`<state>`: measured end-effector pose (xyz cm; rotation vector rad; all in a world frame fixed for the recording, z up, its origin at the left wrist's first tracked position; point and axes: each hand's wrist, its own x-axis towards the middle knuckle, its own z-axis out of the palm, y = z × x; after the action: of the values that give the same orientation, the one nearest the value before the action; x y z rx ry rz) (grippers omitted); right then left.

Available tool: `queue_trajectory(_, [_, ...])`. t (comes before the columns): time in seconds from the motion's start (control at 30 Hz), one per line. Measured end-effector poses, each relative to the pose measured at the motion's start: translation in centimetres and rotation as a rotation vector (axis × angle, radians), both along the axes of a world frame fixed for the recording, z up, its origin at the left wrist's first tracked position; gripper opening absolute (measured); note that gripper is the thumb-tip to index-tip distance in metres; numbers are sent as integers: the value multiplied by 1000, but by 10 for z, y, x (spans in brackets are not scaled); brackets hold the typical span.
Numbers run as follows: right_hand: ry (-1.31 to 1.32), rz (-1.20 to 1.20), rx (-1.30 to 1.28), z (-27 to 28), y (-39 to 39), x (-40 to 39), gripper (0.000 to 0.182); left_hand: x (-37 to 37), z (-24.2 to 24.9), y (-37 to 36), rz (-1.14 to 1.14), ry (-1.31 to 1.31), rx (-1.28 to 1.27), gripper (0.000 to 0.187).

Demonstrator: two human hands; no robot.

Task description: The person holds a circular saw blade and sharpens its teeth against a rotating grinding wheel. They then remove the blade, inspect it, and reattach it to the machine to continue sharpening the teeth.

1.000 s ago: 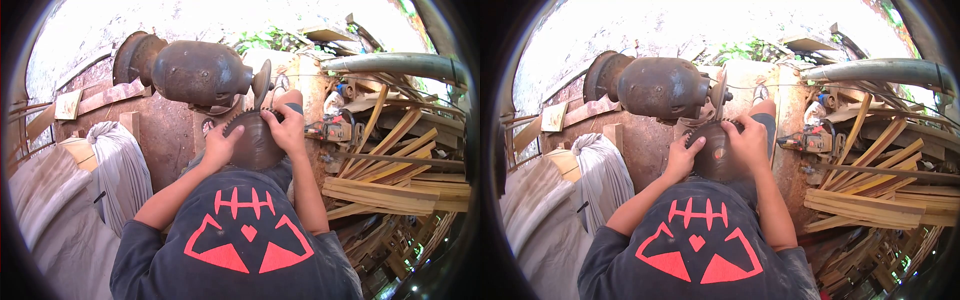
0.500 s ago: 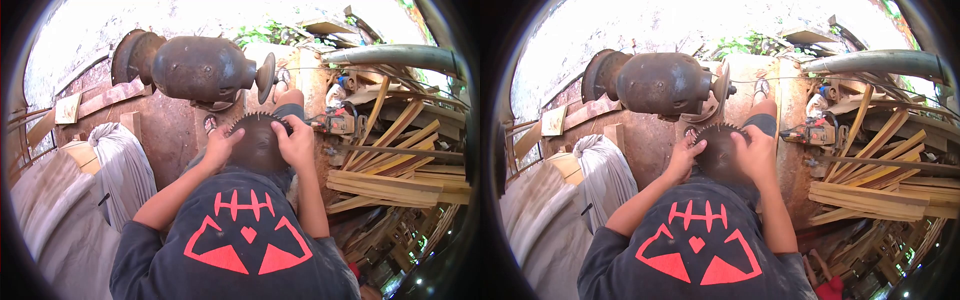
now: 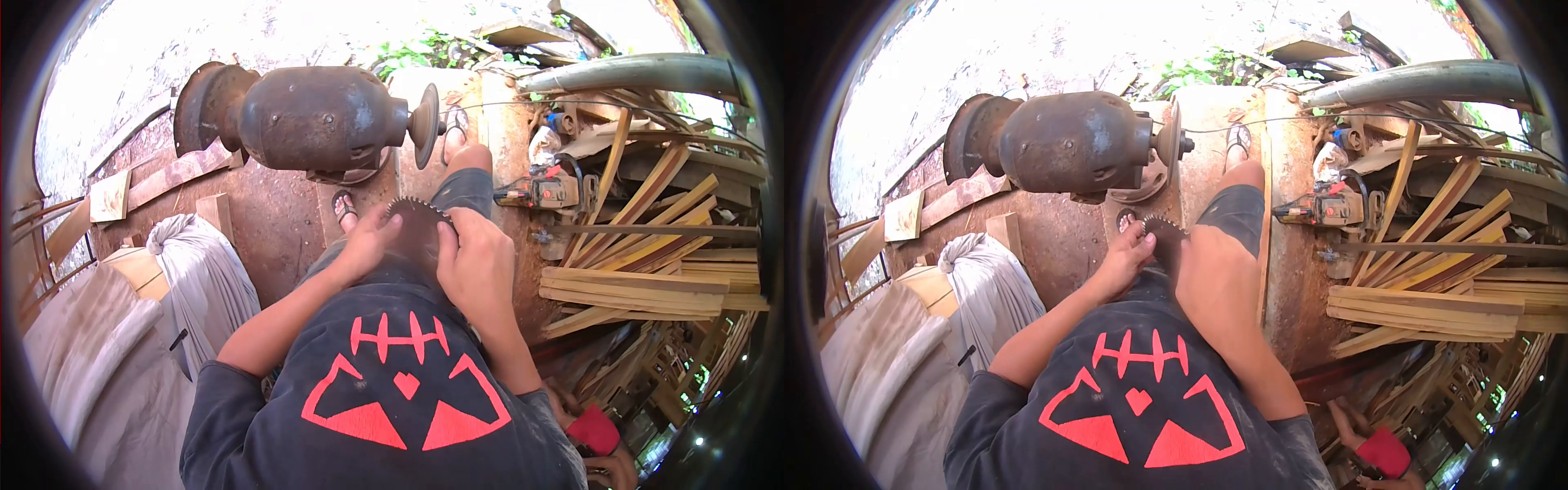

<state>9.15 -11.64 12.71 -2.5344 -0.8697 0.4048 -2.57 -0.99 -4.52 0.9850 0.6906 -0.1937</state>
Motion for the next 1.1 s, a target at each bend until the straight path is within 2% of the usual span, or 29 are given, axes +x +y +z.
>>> queue_trajectory(0.33, [47,86,75,33,-2,-13,10,1,8,-7,58,-247,-178,20])
queue_trajectory(0.43, [30,82,101,36,-2,-18,11,-6,-8,-11,91,-219,-196,37])
queue_trajectory(0.5, [1,79,142,35,-6,-18,12,-10,-4,-9,82,-219,-90,38])
queue_trajectory(0.57, [78,-7,209,44,-14,-15,10,-13,11,-2,94,-264,24,39])
queue_trajectory(0.63, [147,-95,287,55,-27,-10,13,-16,46,10,123,-355,146,41])
queue_trajectory(0.73, [182,-162,495,68,-44,-8,14,-15,97,36,87,-571,503,44])
queue_trajectory(0.77, [205,-193,592,66,-49,-9,17,-18,101,42,63,-630,558,54])
queue_trajectory(0.87, [253,-252,842,66,-49,-13,20,-20,134,48,121,-751,672,54])
queue_trajectory(0.97, [265,-279,954,69,-46,-20,23,-25,164,54,82,-834,706,66])
queue_trajectory(1.1, [295,-311,1068,68,-51,-25,23,-32,167,50,71,-867,638,75])
